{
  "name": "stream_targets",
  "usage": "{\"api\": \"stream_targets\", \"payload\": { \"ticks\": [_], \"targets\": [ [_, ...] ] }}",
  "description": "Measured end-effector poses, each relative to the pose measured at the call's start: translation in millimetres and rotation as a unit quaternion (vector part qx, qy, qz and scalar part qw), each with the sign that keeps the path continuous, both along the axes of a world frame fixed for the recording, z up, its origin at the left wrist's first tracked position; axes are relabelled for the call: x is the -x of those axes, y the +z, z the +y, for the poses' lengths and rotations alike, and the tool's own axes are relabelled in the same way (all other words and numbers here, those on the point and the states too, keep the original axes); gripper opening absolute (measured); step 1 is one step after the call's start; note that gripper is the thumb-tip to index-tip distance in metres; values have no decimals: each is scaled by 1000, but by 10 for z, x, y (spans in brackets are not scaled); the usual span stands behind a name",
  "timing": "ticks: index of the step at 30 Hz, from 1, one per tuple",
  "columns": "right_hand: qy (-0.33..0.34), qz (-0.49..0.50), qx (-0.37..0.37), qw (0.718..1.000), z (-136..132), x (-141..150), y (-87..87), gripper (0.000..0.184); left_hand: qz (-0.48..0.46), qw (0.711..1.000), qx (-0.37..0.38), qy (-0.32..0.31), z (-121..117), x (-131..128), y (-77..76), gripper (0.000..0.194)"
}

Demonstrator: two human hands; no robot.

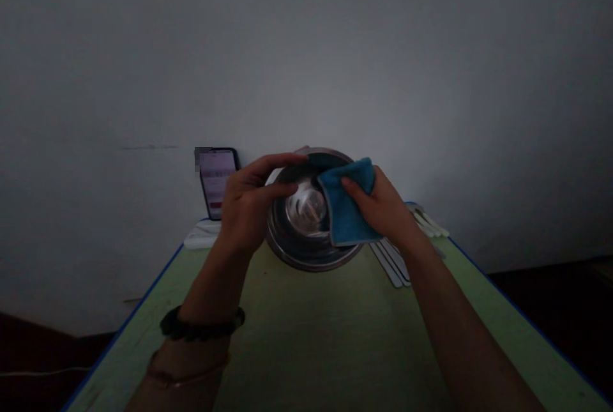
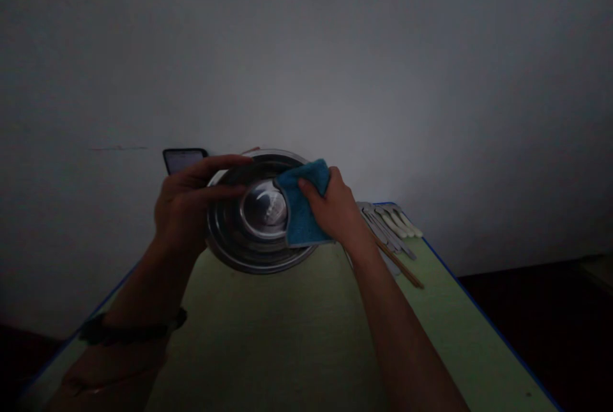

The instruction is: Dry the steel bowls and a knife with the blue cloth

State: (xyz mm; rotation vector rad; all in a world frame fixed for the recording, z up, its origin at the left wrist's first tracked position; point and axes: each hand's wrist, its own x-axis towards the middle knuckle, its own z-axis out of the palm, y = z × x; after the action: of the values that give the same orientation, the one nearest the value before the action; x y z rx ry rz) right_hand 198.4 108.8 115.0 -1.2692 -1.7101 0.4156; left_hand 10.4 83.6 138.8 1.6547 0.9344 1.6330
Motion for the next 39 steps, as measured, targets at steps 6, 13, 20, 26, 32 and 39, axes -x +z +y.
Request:
{"api": "stream_targets", "payload": {
  "ticks": [6, 13, 20, 26, 32, 39],
  "targets": [
    [8, -74, 29, 997, 15, -55, -22, 34, 56, 998, 24, -5, 28, 40, -25, 48],
    [48, -181, 28, 982, -43, -41, 15, 28, 300, 950, 70, -54, 55, 70, -42, 36],
    [63, -132, 14, 989, -70, 17, 36, 36, 399, 916, 22, 16, 56, 74, 3, 33],
    [115, -78, 6, 990, -43, -12, 9, 30, 437, 898, 19, 55, 70, 89, 4, 35],
    [120, -125, -4, 985, -84, 36, 39, 22, 479, 878, 16, 11, 42, 24, 32, 35],
    [53, -120, -10, 991, -9, -18, 4, 23, 418, 899, 10, 126, 56, 11, 33, 35]
  ]
}}
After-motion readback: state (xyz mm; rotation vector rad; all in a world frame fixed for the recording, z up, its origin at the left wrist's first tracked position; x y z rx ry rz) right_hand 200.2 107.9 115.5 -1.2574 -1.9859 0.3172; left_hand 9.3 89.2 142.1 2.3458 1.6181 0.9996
